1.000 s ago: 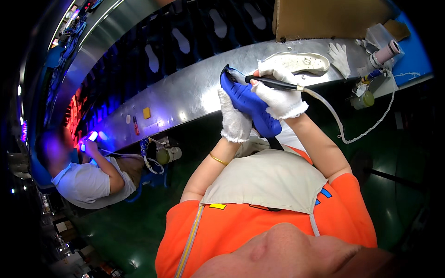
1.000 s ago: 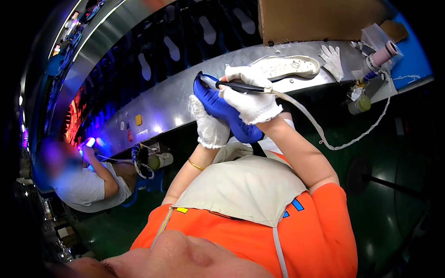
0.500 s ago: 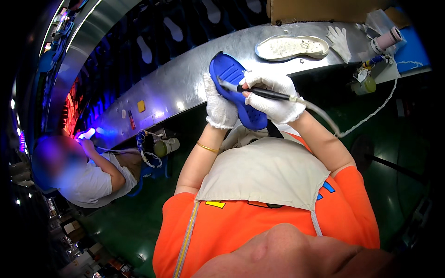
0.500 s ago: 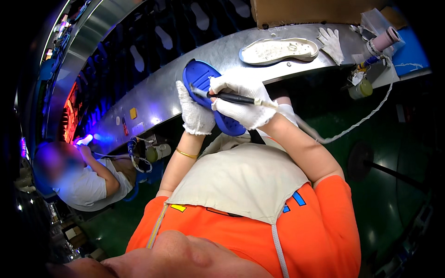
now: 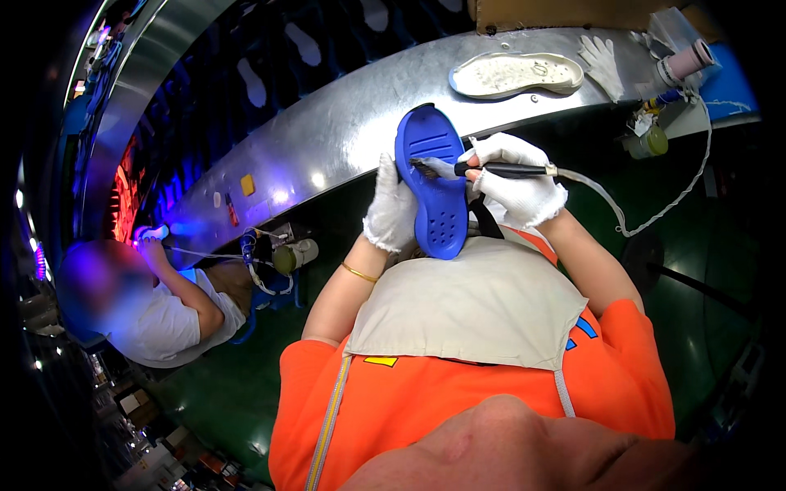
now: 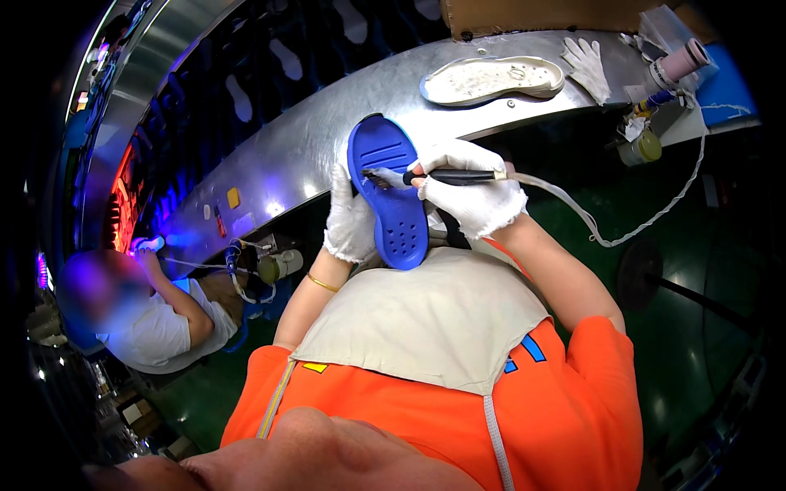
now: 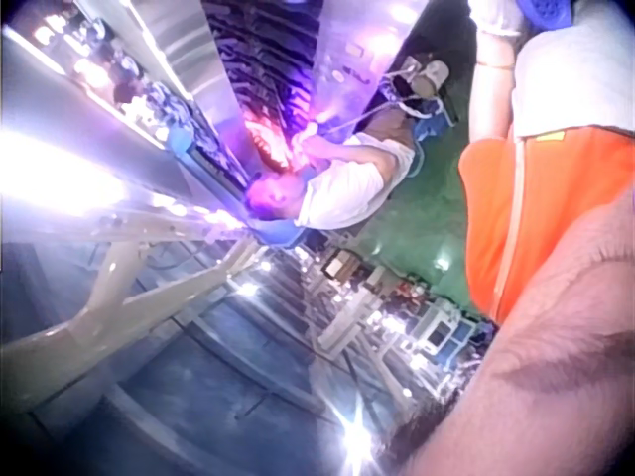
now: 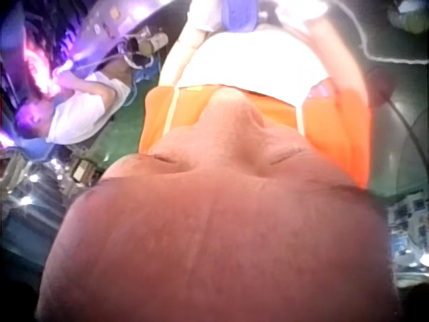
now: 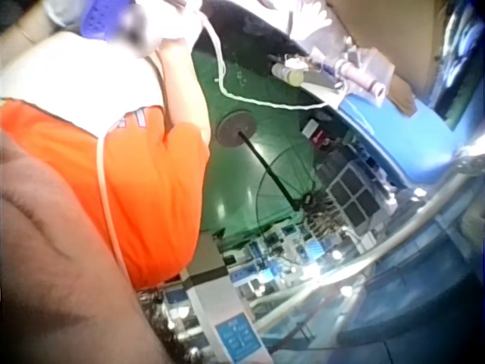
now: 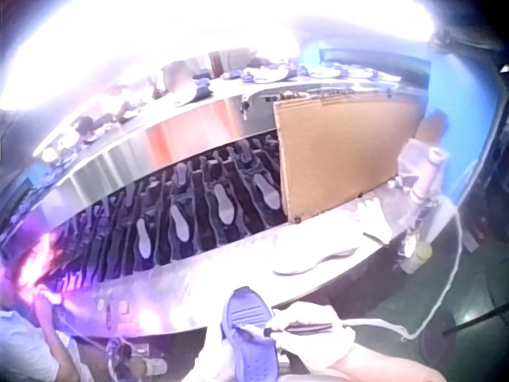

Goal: The person applies adhesive to a blue shoe sole using a brush, meticulously coating the bottom surface and inner rim before placing it on a workspace tray.

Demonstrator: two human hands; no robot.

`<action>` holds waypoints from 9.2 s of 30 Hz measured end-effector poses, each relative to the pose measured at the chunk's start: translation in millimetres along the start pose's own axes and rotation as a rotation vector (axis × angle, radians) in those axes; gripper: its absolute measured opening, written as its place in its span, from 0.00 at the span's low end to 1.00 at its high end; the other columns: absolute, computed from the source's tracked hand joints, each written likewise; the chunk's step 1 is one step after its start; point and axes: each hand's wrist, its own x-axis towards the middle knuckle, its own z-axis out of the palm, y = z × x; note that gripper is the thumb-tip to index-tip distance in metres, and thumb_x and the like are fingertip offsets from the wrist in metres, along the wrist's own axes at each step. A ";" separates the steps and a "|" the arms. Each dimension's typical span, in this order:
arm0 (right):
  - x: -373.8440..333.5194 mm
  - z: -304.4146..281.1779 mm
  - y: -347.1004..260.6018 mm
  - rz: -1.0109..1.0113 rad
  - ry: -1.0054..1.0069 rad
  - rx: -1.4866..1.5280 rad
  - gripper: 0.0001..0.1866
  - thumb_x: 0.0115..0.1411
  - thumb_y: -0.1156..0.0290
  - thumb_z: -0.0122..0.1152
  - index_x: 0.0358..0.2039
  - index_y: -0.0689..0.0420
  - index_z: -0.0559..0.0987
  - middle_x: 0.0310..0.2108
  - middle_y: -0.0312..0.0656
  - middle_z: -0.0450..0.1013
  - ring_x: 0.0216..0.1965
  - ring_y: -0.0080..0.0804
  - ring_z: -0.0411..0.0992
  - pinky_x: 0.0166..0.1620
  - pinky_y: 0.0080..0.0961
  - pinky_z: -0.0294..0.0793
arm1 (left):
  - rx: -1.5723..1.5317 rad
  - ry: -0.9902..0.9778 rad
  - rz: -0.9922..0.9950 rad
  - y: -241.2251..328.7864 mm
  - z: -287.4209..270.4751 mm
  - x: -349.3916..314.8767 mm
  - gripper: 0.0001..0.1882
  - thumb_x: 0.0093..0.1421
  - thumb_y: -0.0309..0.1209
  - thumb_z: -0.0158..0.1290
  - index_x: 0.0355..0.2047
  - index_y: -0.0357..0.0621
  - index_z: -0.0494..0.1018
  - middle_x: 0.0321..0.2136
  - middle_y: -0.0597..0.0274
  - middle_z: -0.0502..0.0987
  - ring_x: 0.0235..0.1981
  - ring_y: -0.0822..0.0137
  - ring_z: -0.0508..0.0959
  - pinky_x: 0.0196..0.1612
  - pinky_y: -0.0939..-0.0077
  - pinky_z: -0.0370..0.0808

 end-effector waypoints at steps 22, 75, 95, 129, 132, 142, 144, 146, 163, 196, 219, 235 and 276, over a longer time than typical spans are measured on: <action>36.5 25.2 -11.2 -0.156 -0.011 0.162 0.04 0.51 0.78 0.63 0.29 0.60 0.78 0.29 0.36 0.76 0.31 0.19 0.74 0.39 0.18 0.74 | -0.175 -0.201 0.601 58.4 5.6 53.3 0.57 0.42 0.79 0.32 0.55 0.41 0.61 0.47 0.48 0.71 0.42 0.52 0.76 0.49 0.52 0.73; 74.0 -8.3 -32.1 0.032 -0.247 -0.102 0.07 0.50 0.72 0.60 0.32 0.53 0.74 0.33 0.32 0.71 0.31 0.17 0.69 0.27 0.19 0.75 | 0.306 0.021 0.450 147.4 14.0 44.7 0.43 0.52 0.67 0.42 0.50 0.38 0.66 0.40 0.50 0.75 0.39 0.61 0.76 0.44 0.63 0.76; 72.0 8.8 -13.7 -0.564 0.185 -0.295 0.10 0.46 0.80 0.63 0.31 0.59 0.75 0.29 0.39 0.72 0.31 0.24 0.72 0.38 0.21 0.72 | -0.415 -0.235 0.163 21.8 12.4 47.4 0.35 0.60 0.60 0.37 0.54 0.43 0.63 0.45 0.55 0.72 0.47 0.61 0.73 0.52 0.65 0.71; 58.7 12.8 -22.6 -0.221 0.029 0.005 0.07 0.53 0.80 0.58 0.34 0.62 0.74 0.32 0.37 0.73 0.34 0.19 0.71 0.41 0.19 0.73 | -0.265 -0.017 0.475 50.0 30.5 55.1 0.35 0.58 0.62 0.39 0.50 0.46 0.68 0.47 0.59 0.73 0.45 0.60 0.73 0.51 0.63 0.71; 51.8 19.4 -19.3 -0.186 -0.116 0.079 0.07 0.53 0.81 0.57 0.34 0.59 0.72 0.35 0.39 0.72 0.34 0.22 0.71 0.38 0.22 0.75 | -0.192 0.002 0.483 54.0 25.4 56.4 0.35 0.58 0.62 0.39 0.50 0.47 0.68 0.44 0.61 0.74 0.39 0.59 0.76 0.46 0.65 0.74; 57.7 16.6 -16.0 -0.138 -0.194 0.128 0.05 0.53 0.81 0.57 0.32 0.61 0.73 0.36 0.41 0.71 0.32 0.22 0.71 0.36 0.21 0.74 | -0.113 -0.032 0.522 62.6 15.0 64.7 0.43 0.55 0.67 0.34 0.59 0.46 0.59 0.53 0.46 0.66 0.51 0.50 0.70 0.56 0.55 0.66; 61.7 13.3 -25.7 0.050 -0.163 0.217 0.06 0.53 0.80 0.56 0.33 0.61 0.73 0.36 0.41 0.71 0.34 0.23 0.72 0.37 0.25 0.77 | -0.120 -0.071 0.500 67.1 5.2 65.9 0.42 0.56 0.66 0.34 0.58 0.44 0.60 0.53 0.45 0.67 0.50 0.49 0.71 0.55 0.54 0.67; 64.1 9.3 -21.7 0.013 -0.152 0.184 0.06 0.53 0.80 0.56 0.33 0.62 0.73 0.37 0.41 0.71 0.35 0.24 0.72 0.37 0.27 0.78 | -0.156 -0.084 0.486 69.5 4.1 68.0 0.42 0.56 0.66 0.34 0.58 0.44 0.60 0.52 0.45 0.67 0.50 0.48 0.71 0.55 0.54 0.67; 57.2 0.2 -13.5 0.128 -0.301 0.466 0.08 0.51 0.76 0.60 0.32 0.60 0.73 0.35 0.39 0.73 0.32 0.20 0.70 0.39 0.19 0.72 | -0.156 -0.207 0.283 95.2 13.3 60.9 0.35 0.60 0.60 0.36 0.54 0.45 0.65 0.49 0.49 0.71 0.48 0.52 0.73 0.53 0.48 0.67; 92.1 -27.7 -33.1 -0.045 -0.433 -0.241 0.08 0.40 0.76 0.60 0.25 0.56 0.77 0.29 0.37 0.75 0.34 0.28 0.73 0.41 0.20 0.72 | 0.420 0.166 -0.250 109.8 19.8 59.7 0.22 0.61 0.46 0.48 0.41 0.38 0.73 0.33 0.55 0.78 0.29 0.66 0.79 0.33 0.73 0.80; 62.2 6.8 -21.0 0.150 -0.310 0.291 0.07 0.51 0.73 0.59 0.32 0.60 0.77 0.29 0.36 0.74 0.32 0.21 0.72 0.38 0.21 0.74 | -0.102 -0.010 0.370 48.0 -30.5 64.6 0.31 0.61 0.54 0.33 0.52 0.41 0.64 0.45 0.48 0.72 0.44 0.54 0.74 0.50 0.58 0.71; 68.7 8.5 -30.6 -0.304 -0.008 -0.163 0.04 0.51 0.76 0.59 0.29 0.60 0.77 0.28 0.36 0.74 0.32 0.21 0.72 0.39 0.20 0.71 | -0.209 0.000 0.368 26.3 21.8 45.5 0.32 0.61 0.57 0.34 0.53 0.44 0.64 0.48 0.54 0.71 0.47 0.60 0.72 0.54 0.63 0.68; 114.9 -21.2 -55.9 -0.949 -0.053 -0.509 0.10 0.42 0.83 0.61 0.28 0.58 0.75 0.30 0.42 0.73 0.34 0.38 0.73 0.40 0.27 0.72 | 0.163 -0.079 0.281 78.1 7.3 43.1 0.37 0.61 0.60 0.34 0.55 0.38 0.61 0.47 0.46 0.72 0.44 0.49 0.75 0.48 0.57 0.74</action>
